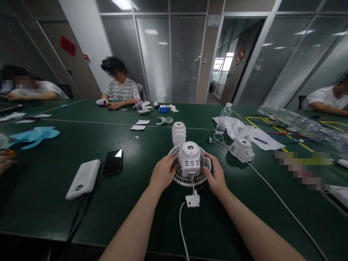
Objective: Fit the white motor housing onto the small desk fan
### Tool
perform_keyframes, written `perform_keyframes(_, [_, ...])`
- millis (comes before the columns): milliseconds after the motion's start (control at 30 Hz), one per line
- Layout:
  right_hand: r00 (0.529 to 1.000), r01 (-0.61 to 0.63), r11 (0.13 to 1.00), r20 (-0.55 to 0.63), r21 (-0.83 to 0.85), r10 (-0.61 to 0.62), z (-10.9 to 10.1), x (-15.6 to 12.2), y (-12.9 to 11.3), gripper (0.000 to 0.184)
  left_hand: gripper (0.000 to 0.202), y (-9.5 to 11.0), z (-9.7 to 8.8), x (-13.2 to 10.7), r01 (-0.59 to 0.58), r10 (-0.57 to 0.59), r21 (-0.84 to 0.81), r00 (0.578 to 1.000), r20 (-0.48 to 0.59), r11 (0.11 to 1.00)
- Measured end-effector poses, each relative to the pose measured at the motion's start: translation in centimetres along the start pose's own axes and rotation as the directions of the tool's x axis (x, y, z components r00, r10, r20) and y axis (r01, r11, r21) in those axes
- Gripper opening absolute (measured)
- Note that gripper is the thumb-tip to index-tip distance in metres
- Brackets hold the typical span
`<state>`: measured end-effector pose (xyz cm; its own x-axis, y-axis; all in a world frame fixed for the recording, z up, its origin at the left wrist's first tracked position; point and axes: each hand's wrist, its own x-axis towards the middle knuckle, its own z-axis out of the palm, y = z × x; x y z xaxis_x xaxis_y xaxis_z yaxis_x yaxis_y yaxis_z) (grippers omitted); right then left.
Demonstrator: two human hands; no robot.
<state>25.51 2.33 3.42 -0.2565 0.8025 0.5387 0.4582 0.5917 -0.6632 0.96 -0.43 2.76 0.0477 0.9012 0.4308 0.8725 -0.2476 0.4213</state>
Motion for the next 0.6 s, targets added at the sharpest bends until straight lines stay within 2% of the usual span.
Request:
perform_keyframes(100, [1.0,0.013,1.0,-0.007,-0.001,-0.013,0.1,-0.1,0.0,0.045,0.029,0.1,-0.3,0.0,0.025,-0.025,-0.005,1.0,-0.015,1.0])
perform_keyframes(200, [0.999,0.029,0.999,-0.013,0.012,-0.029,0.2,-0.3,-0.1,0.051,0.022,0.5,-0.7,-0.2,0.048,-0.05,-0.026,0.997,-0.057,0.998])
perform_keyframes(400, [0.999,-0.04,0.994,-0.002,-0.1,0.04,1.0,-0.5,-0.9,0.087,0.019,0.4,-0.8,-0.3,0.086,-0.097,-0.201,0.994,-0.046,0.976])
perform_keyframes(500, [0.994,-0.104,0.984,0.011,-0.148,0.107,1.2,-0.3,-1.2,0.087,0.025,-0.6,-0.4,-0.1,0.173,-0.2,-0.263,0.976,-0.081,0.949])
perform_keyframes(600, [0.988,-0.144,0.979,0.035,-0.147,0.151,1.2,0.0,-1.2,0.086,0.027,-2.2,0.3,0.3,0.314,-0.367,-0.319,0.923,-0.12,0.894])
